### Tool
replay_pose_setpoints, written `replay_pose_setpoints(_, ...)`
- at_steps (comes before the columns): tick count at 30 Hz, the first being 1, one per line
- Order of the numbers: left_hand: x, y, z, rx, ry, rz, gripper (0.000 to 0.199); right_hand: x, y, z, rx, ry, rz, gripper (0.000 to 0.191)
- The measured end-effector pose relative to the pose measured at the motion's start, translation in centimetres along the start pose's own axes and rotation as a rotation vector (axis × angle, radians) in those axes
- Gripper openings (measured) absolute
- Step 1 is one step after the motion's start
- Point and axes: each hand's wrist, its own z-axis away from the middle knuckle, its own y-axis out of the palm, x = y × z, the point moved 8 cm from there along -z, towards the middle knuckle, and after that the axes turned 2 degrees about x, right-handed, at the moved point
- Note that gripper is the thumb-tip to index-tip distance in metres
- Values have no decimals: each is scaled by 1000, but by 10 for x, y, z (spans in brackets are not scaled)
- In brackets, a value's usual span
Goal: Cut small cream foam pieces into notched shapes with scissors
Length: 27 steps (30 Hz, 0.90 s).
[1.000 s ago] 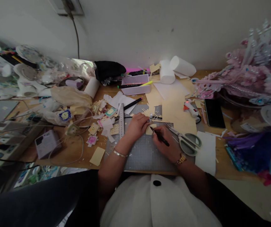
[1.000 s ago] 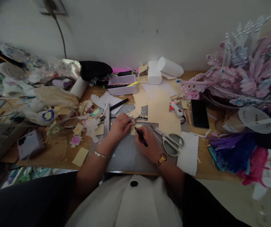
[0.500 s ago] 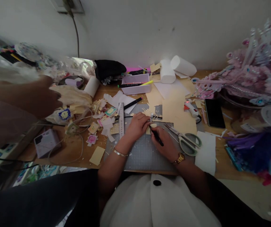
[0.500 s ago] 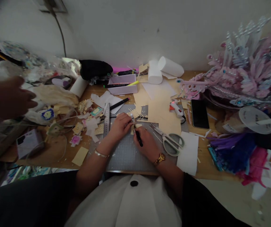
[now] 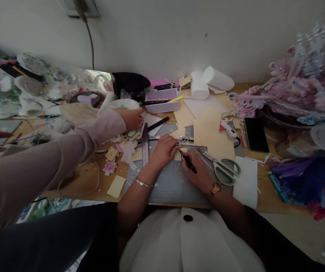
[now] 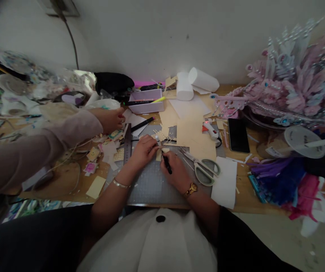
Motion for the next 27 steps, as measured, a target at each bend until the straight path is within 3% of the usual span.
replay_pose_setpoints(27,-1,-2,1,-12,27,-8,24,-21,-7,-8,-113,170,-202,5)
